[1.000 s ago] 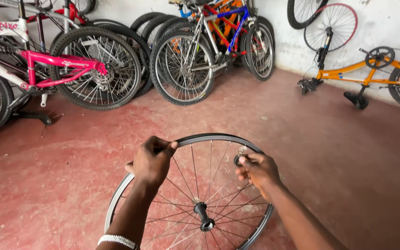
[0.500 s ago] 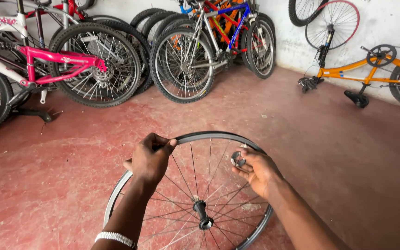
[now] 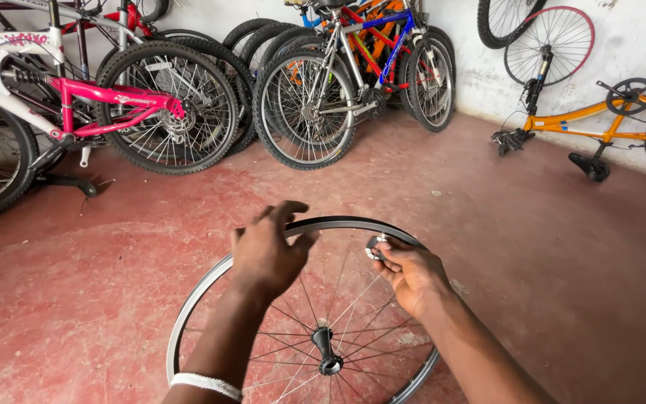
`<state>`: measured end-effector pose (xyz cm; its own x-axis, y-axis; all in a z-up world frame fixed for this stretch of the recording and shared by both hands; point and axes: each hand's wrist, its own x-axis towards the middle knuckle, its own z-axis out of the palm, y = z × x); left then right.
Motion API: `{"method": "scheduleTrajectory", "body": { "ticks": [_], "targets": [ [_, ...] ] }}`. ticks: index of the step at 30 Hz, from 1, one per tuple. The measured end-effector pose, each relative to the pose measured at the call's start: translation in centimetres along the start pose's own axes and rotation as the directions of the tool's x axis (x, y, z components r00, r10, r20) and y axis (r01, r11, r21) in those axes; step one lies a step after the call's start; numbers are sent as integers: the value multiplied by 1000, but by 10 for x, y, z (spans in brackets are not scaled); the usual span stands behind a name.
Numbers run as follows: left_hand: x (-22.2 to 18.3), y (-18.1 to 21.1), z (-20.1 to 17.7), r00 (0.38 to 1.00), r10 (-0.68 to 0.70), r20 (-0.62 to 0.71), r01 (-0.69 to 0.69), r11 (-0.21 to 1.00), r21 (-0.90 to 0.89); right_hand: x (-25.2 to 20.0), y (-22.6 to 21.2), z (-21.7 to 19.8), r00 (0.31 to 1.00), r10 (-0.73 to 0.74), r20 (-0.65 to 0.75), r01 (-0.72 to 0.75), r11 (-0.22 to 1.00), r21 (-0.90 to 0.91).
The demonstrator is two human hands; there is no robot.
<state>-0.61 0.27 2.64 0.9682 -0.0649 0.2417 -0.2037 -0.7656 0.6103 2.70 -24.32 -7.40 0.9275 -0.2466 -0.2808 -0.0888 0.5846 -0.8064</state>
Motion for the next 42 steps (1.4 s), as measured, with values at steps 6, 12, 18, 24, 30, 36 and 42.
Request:
{"method": "scheduleTrajectory", "body": {
  "ticks": [6, 12, 18, 24, 30, 36, 42],
  "targets": [
    [-10, 23, 1, 992, 93, 82, -94, 995, 14, -40, 9, 47, 991, -78, 112, 92, 988, -123],
    [-9, 26, -7, 988, -34, 149, 44, 997, -67, -34, 43, 60, 910, -415, -9, 412, 905, -106],
    [-7, 21, -5, 986, -65, 153, 70, 997, -32, -64, 40, 74, 890, -456, -4, 454, 889, -63],
    [-10, 27, -12, 981, -78, 179, 84, 996, -22, -67, 30, 71, 920, -388, 52, 390, 920, -32],
    [-9, 29, -6, 981, -62, 185, 59, 998, 22, -55, 50, 72, 832, -555, 19, 553, 825, -111],
    [-17, 26, -9, 996, -72, 59, 71, 997, 19, -88, 19, 72, 963, -217, 160, 223, 975, -16],
    [-17, 24, -10, 996, -73, 53, 76, 996, -43, -83, 16, 63, 947, -122, 298, 171, 975, -145]
  ]
}}
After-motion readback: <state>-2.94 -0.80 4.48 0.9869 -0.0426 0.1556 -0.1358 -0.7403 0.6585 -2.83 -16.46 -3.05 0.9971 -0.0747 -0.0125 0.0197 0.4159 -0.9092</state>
